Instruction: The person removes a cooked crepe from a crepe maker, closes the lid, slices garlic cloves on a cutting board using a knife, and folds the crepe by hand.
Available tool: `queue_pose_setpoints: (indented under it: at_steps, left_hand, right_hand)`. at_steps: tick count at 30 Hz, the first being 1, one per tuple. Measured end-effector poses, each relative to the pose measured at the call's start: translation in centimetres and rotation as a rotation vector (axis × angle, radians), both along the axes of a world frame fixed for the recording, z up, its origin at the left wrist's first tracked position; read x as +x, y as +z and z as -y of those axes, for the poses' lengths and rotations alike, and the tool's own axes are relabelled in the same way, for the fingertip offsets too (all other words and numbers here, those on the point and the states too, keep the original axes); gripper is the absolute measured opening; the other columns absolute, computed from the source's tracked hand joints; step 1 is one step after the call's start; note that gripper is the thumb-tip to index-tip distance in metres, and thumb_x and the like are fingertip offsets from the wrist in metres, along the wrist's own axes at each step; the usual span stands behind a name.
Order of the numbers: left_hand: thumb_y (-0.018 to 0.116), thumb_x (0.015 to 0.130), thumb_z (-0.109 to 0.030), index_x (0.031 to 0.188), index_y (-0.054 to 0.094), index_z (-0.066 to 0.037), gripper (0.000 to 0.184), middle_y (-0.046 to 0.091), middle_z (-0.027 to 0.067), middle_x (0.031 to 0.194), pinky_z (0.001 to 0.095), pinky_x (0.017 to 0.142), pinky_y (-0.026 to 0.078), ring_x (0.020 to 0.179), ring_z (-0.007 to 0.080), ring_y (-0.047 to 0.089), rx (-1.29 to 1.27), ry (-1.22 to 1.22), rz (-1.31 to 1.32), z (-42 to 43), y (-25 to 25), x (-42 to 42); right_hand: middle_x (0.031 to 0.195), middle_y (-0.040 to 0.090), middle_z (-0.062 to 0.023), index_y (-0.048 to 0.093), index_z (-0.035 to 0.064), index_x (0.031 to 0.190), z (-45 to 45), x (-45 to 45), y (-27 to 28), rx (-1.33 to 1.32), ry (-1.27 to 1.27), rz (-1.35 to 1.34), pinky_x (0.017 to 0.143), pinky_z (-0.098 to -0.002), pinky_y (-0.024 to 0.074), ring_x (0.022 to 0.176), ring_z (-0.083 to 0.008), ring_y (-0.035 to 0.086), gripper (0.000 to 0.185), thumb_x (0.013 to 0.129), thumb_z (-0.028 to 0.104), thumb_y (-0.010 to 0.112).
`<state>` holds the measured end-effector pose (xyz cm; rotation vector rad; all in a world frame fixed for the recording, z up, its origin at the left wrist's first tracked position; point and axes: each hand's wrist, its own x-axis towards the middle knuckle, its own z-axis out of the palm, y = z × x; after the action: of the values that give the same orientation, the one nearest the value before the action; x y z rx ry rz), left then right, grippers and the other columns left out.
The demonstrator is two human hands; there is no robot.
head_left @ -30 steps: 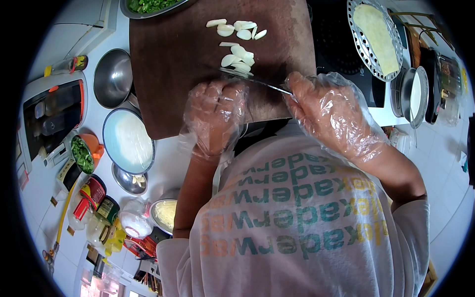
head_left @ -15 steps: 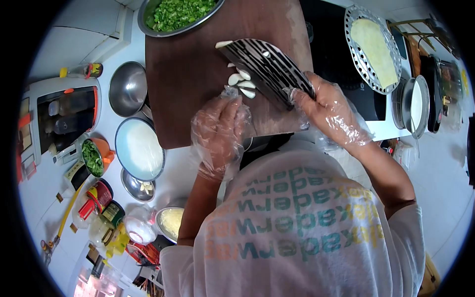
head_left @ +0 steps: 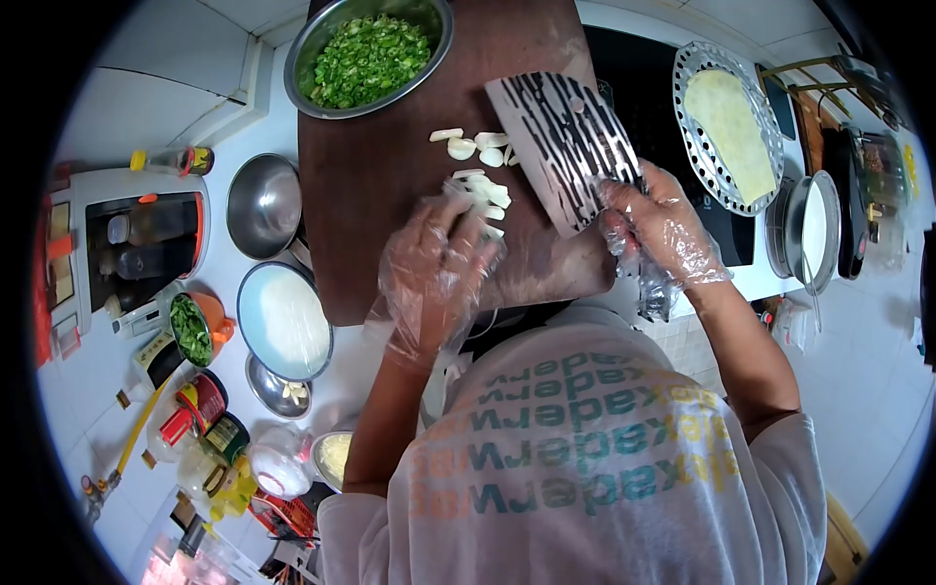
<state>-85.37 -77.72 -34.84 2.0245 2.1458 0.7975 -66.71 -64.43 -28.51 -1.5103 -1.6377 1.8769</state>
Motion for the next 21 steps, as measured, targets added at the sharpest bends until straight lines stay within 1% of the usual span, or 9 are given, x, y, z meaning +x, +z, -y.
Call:
queue_pose_setpoints:
  at_steps: [2,5,9,10,15,16,19,20,21]
  left_hand:
    - [0.068,0.073,-0.013,0.097,0.067,-0.014,0.024,0.058,0.0041,0.099,0.0379,0.079,0.045,0.095,0.0257,0.056,-0.051,-0.125,0.119,0.2,-0.8,-0.2]
    - [0.070,0.070,-0.010,0.091,0.068,-0.017,0.023,0.057,0.0017,0.093,0.0355,0.076,0.046,0.088,0.0227,0.056,0.048,-0.165,-0.038,-1.1,-1.2,-1.1]
    - [0.071,0.068,-0.010,0.089,0.068,-0.015,0.022,0.059,0.0030,0.094,0.0357,0.076,0.046,0.088,0.0227,0.056,0.158,-0.141,-0.091,-4.2,-1.2,-2.1]
    - [0.070,0.071,-0.011,0.091,0.067,-0.014,0.021,0.060,0.0044,0.095,0.0367,0.077,0.045,0.088,0.0244,0.056,0.167,-0.122,-0.120,-4.6,-1.4,-2.3]
    - [0.065,0.077,-0.011,0.096,0.064,-0.011,0.019,0.061,0.0084,0.097,0.0375,0.076,0.046,0.087,0.0263,0.058,0.137,0.002,0.040,-4.8,-0.4,-3.0]
    - [0.063,0.078,-0.012,0.096,0.064,-0.010,0.018,0.061,0.0094,0.097,0.0375,0.074,0.047,0.087,0.0259,0.058,0.124,0.020,0.085,-4.8,-0.3,-3.2]
    - [0.061,0.081,-0.007,0.098,0.063,-0.004,0.018,0.063,0.0142,0.102,0.0396,0.077,0.049,0.090,0.0305,0.061,0.225,0.162,0.074,-4.7,-1.0,-3.0]
    - [0.060,0.081,-0.006,0.099,0.063,-0.003,0.019,0.063,0.0152,0.102,0.0395,0.079,0.049,0.090,0.0314,0.061,0.212,0.129,0.123,-4.8,-1.0,-3.2]
    - [0.059,0.081,-0.004,0.100,0.062,-0.002,0.020,0.063,0.0162,0.101,0.0394,0.081,0.049,0.091,0.0323,0.062,0.199,0.096,0.171,-4.8,-0.8,-3.5]
  right_hand:
    - [0.059,0.048,0.0010,0.053,0.0052,0.091,-0.6,0.4,0.1,-0.058,-0.073,-0.011,0.041,-0.0199,0.0331,0.046,-0.0054,0.041,0.011,0.089,0.016,0.052]
    - [0.060,0.047,0.0007,0.052,0.0054,0.091,-1.0,0.8,-0.5,-0.085,-0.116,-0.024,0.040,-0.0190,0.0332,0.045,-0.0057,0.041,0.012,0.089,0.017,0.052]
    - [0.061,0.047,0.0006,0.052,0.0056,0.086,-0.9,0.9,-1.2,-0.075,-0.152,0.023,0.041,-0.0196,0.0339,0.048,-0.0059,0.042,0.010,0.088,0.015,0.051]
    - [0.060,0.049,0.0001,0.054,0.0038,0.085,-0.9,0.9,-1.5,-0.061,-0.154,0.021,0.042,-0.0209,0.0342,0.047,-0.0065,0.043,0.012,0.087,0.015,0.051]
    - [0.059,0.050,-0.0008,0.056,0.0010,0.087,-0.7,0.1,-1.4,-0.013,-0.095,0.005,0.044,-0.0229,0.0349,0.047,-0.0068,0.044,0.013,0.085,0.013,0.052]
    - [0.059,0.052,-0.0076,0.055,-0.0026,0.087,-0.5,-0.3,-1.8,0.011,-0.089,-0.001,0.046,-0.0292,0.0393,0.046,-0.0150,0.048,0.016,0.084,0.013,0.052]
    - [0.064,0.056,-0.0203,0.053,-0.0052,0.087,-0.2,-0.6,-3.4,0.304,0.055,0.098,0.051,-0.0386,0.0430,0.049,-0.0309,0.053,0.020,0.083,0.014,0.053]
    - [0.069,0.055,-0.0276,0.052,-0.0055,0.087,0.0,-1.0,-3.0,0.362,0.086,0.130,0.057,-0.0442,0.0439,0.058,-0.0425,0.055,0.022,0.082,0.016,0.053]
    - [0.068,0.055,-0.0272,0.053,-0.0049,0.088,0.1,-1.2,-2.3,0.398,0.107,0.155,0.057,-0.0437,0.0439,0.059,-0.0421,0.055,0.022,0.082,0.016,0.053]
